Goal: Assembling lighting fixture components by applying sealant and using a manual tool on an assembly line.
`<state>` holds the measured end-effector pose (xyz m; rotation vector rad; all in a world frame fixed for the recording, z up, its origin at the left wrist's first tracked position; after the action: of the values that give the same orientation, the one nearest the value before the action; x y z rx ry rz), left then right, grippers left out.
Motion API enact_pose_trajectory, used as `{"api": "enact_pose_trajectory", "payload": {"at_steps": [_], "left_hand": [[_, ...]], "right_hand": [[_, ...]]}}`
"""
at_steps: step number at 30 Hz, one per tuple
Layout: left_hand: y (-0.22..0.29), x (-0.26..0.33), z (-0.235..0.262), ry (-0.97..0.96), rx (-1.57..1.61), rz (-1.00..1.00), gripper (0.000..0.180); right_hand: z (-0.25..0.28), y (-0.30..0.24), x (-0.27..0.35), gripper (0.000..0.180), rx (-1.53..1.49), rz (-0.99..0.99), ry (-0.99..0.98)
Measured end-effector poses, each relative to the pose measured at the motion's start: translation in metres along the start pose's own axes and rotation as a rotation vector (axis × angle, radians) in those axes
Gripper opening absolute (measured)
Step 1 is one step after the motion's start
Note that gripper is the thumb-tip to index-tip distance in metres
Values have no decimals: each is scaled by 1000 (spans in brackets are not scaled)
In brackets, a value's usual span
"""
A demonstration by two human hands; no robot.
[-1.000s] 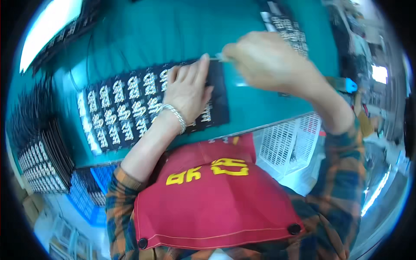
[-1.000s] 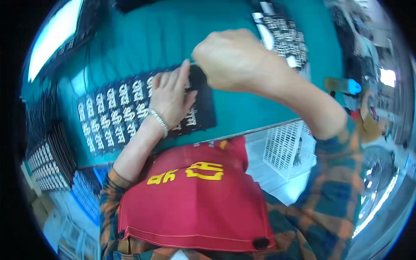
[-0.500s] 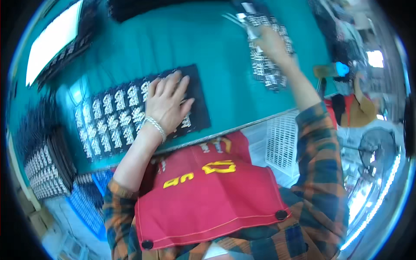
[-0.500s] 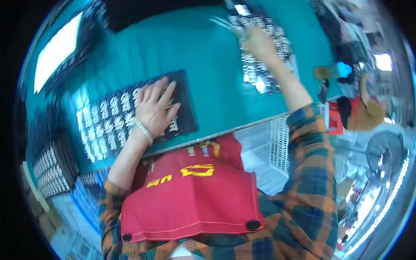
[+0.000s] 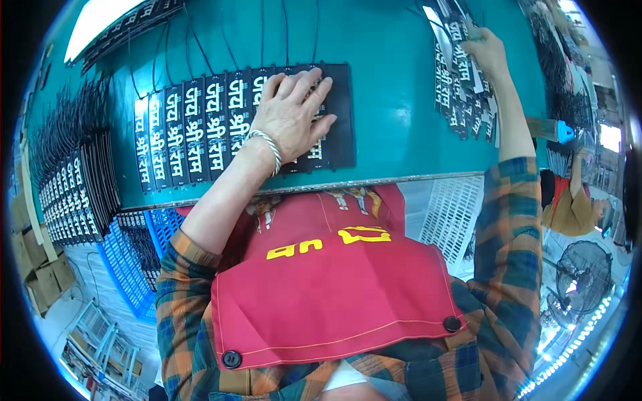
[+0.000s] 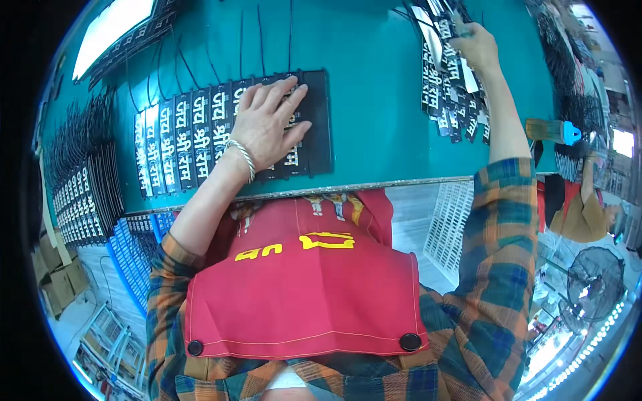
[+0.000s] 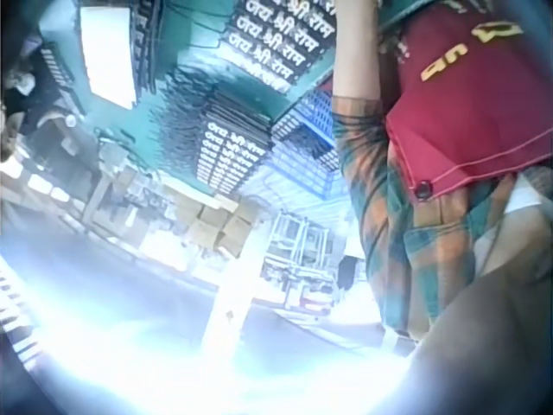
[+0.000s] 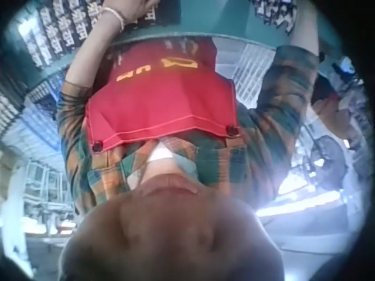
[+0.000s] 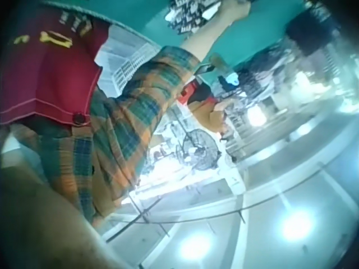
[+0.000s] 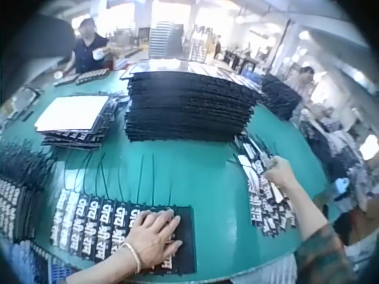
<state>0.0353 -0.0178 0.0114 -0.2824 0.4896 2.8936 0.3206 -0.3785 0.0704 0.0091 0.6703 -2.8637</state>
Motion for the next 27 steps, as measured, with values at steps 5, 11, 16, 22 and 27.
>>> {"api": "enact_pose_trajectory", "payload": {"at_steps": [5, 11, 16, 22, 27], "left_hand": [[-4, 1, -3, 45, -9, -19, 58], [-4, -4, -2, 124, -9, -54, 60], [-1, -3, 14, 87, 105, -66, 70], [0, 1, 14, 80, 129, -70, 73], [-1, 2, 15, 82, 124, -100, 77]], "right_hand": [[-32, -104, 72, 58, -884, 118, -111], [-104, -182, 140, 82, -1004, 143, -311], [-129, -181, 160, 84, -1034, 146, -463], [-131, -180, 168, 87, -1036, 135, -473], [-124, -182, 169, 88, -926, 125, -560]]}}
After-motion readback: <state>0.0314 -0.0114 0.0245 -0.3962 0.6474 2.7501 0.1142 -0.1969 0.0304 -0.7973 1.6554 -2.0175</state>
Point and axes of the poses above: each hand's wrist, its own x-axis away from the middle knuckle, its own z-axis out of the back of the hand, y = z × x, the point moved 4 cm from there along -x, towards the middle knuckle, and after that the axes turned 7 degrees about z, right-handed, at the moved point
